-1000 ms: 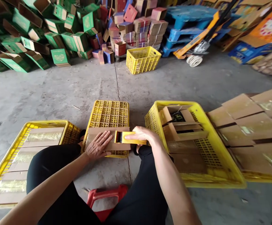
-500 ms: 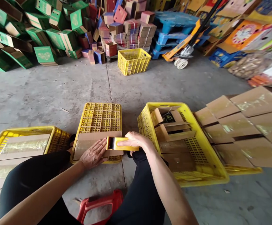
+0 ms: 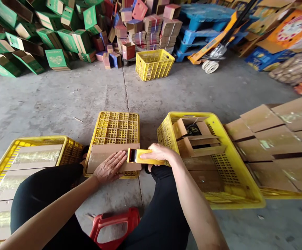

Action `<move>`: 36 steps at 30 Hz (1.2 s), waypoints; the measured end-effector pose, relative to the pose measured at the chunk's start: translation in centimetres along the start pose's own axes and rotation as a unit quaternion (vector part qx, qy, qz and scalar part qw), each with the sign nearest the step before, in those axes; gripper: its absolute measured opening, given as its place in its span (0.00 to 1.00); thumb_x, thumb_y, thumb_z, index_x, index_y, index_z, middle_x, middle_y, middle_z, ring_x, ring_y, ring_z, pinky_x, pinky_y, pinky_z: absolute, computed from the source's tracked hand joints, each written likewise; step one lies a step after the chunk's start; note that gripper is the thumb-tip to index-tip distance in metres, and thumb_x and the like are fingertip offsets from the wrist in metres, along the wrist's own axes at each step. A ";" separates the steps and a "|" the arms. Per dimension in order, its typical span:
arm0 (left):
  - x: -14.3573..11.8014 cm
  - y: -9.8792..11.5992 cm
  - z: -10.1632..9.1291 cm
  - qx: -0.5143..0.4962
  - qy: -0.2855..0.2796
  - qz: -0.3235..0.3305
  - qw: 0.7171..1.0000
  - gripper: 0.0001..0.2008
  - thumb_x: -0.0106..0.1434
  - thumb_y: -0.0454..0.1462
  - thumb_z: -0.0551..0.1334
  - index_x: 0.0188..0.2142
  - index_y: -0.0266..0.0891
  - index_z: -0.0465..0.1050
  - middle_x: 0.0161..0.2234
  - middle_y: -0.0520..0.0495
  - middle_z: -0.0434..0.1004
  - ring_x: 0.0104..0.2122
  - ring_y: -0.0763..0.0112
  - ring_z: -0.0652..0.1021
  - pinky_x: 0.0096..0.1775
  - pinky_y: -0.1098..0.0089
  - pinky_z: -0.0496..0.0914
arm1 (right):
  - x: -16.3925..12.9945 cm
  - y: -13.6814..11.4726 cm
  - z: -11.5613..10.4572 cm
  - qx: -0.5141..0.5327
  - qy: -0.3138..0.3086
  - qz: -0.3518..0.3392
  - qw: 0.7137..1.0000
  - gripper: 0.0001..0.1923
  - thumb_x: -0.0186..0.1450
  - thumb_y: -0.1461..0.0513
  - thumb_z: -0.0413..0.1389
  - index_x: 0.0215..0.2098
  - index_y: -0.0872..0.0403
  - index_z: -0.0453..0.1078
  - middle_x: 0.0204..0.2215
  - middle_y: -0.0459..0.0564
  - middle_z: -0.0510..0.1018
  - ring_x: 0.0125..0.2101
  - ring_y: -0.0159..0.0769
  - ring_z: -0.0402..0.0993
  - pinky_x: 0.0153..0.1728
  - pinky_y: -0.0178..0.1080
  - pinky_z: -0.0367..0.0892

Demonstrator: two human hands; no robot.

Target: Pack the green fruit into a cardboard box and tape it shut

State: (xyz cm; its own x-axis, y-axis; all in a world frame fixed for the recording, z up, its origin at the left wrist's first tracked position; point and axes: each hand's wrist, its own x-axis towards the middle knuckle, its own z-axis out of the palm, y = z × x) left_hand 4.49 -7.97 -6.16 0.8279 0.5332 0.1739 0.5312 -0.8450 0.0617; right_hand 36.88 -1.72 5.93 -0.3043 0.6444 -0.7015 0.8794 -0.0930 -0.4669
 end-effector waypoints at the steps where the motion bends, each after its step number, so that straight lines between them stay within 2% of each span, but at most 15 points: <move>1: 0.0 0.0 0.0 0.002 -0.002 0.002 1.000 0.43 0.76 0.52 0.54 0.78 0.33 0.36 0.77 0.35 0.46 0.75 0.50 0.53 0.73 0.52 0.51 | 0.1 -0.1 0.0 0.000 0.001 0.002 1.000 0.27 0.59 0.38 0.64 0.30 0.53 0.75 0.26 0.53 0.83 0.28 0.39 0.80 0.23 0.33 0.64; 4: 0.1 0.1 0.3 0.002 0.002 0.011 1.000 0.42 0.76 0.51 0.55 0.78 0.33 0.39 0.76 0.34 0.47 0.75 0.49 0.53 0.73 0.50 0.50 | 0.0 -0.5 0.0 0.018 -0.009 0.013 1.000 0.28 0.60 0.37 0.65 0.29 0.54 0.74 0.24 0.53 0.82 0.25 0.39 0.79 0.23 0.35 0.67; 8: 0.9 0.0 0.7 -0.012 0.012 0.041 0.999 0.44 0.75 0.50 0.56 0.77 0.27 0.38 0.74 0.28 0.52 0.75 0.48 0.54 0.72 0.48 0.55 | -0.5 -1.0 -0.2 0.057 -0.030 0.020 0.998 0.29 0.59 0.37 0.65 0.28 0.54 0.73 0.21 0.52 0.80 0.24 0.40 0.78 0.23 0.36 0.69; 13: 1.5 -0.6 0.9 -0.024 -0.003 0.080 0.997 0.49 0.73 0.53 0.59 0.76 0.23 0.37 0.74 0.22 0.50 0.75 0.43 0.52 0.71 0.46 0.57 | -0.6 -0.8 0.1 0.069 -0.028 0.015 0.997 0.29 0.59 0.36 0.65 0.28 0.53 0.71 0.20 0.51 0.80 0.23 0.40 0.78 0.22 0.35 0.67; 17: 1.5 -0.7 0.8 -0.023 -0.007 0.082 0.996 0.48 0.74 0.52 0.57 0.76 0.22 0.35 0.75 0.23 0.48 0.75 0.43 0.50 0.71 0.45 0.56 | -0.5 -0.6 0.2 0.051 -0.023 0.012 0.998 0.29 0.59 0.37 0.65 0.30 0.53 0.72 0.21 0.51 0.80 0.25 0.40 0.79 0.24 0.35 0.66; 24: 1.6 -0.6 0.4 -0.014 -0.043 0.067 0.997 0.46 0.74 0.51 0.56 0.76 0.22 0.40 0.75 0.25 0.45 0.75 0.44 0.49 0.72 0.48 0.54 | -0.8 0.2 -0.4 0.048 -0.023 0.005 0.999 0.30 0.57 0.34 0.64 0.30 0.53 0.73 0.22 0.51 0.81 0.25 0.40 0.79 0.24 0.35 0.64; 30: 1.7 -0.7 0.4 -0.016 -0.039 0.067 0.997 0.45 0.74 0.51 0.55 0.77 0.26 0.38 0.76 0.29 0.43 0.75 0.47 0.50 0.72 0.48 0.53 | -1.5 2.4 -0.9 0.051 -0.004 0.019 0.999 0.35 0.56 0.30 0.61 0.29 0.53 0.74 0.24 0.51 0.82 0.26 0.40 0.79 0.24 0.34 0.63; 36: 1.6 -0.6 0.5 -0.006 -0.037 0.072 0.997 0.44 0.73 0.50 0.57 0.77 0.31 0.40 0.77 0.33 0.43 0.75 0.48 0.49 0.73 0.49 0.50 | -1.4 2.2 -0.7 0.027 0.013 0.012 0.999 0.35 0.55 0.29 0.61 0.29 0.53 0.74 0.23 0.50 0.81 0.26 0.38 0.77 0.25 0.34 0.61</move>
State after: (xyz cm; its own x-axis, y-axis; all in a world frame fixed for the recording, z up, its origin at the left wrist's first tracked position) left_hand 5.62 -6.56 -6.39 0.9067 0.4076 0.1083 0.4040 -0.9132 0.0542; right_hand 39.47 -2.32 6.27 -0.2726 0.6606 -0.6995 0.8649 -0.1502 -0.4789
